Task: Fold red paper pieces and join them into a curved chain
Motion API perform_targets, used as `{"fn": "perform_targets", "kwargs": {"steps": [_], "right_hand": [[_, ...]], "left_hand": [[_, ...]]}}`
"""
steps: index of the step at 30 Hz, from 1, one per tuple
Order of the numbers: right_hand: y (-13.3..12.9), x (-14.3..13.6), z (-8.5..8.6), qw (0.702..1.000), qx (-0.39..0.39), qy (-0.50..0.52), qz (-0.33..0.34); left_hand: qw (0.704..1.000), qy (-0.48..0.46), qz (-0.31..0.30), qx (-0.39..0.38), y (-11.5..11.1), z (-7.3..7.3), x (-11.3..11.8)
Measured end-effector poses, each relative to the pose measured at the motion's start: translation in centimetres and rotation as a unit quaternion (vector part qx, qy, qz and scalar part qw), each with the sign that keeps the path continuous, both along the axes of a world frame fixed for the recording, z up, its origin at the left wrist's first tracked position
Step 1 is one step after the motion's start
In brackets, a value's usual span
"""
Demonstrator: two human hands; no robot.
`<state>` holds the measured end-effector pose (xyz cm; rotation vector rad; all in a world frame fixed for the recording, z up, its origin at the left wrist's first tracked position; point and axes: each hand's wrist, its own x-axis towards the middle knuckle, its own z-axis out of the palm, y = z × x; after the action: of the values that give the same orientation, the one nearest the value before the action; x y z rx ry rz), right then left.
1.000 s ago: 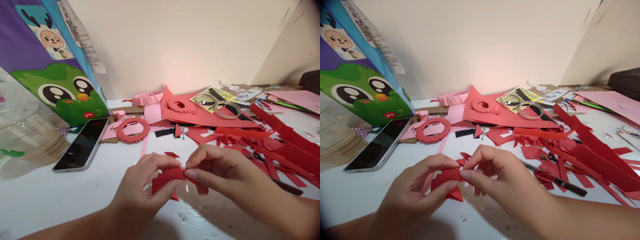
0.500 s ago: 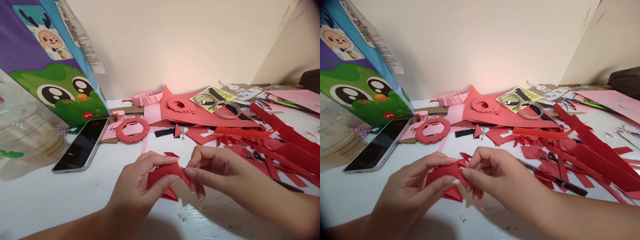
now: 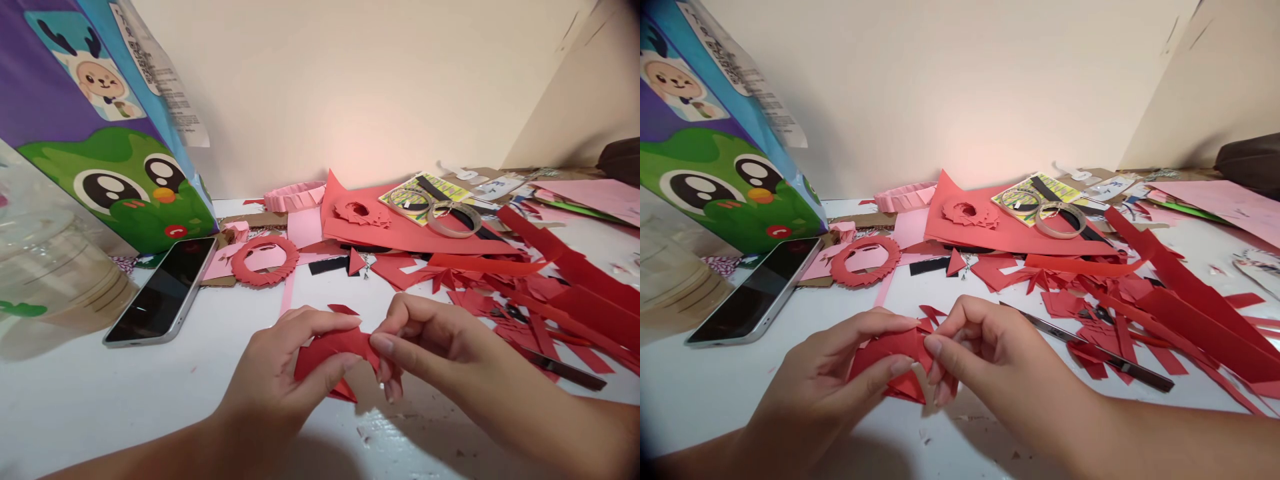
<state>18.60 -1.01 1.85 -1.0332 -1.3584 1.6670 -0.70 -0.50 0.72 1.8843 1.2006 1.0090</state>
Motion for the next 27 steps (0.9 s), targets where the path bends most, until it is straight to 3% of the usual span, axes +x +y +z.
{"fn": "perform_targets", "kwargs": {"steps": [10,27], "right_hand": [[0.34,-0.12,-0.38,0.998,-0.054,-0.004,0.032],[0.09,-0.16,-0.64,0.995,0.042,-0.085,0.03]], "left_hand": [[0.999,-0.023,0.019,-0.012,-0.15,0.09,-0.01],[0.994,-0.092,0.002,-0.056,-0.06,-0.08,-0.02]]}}
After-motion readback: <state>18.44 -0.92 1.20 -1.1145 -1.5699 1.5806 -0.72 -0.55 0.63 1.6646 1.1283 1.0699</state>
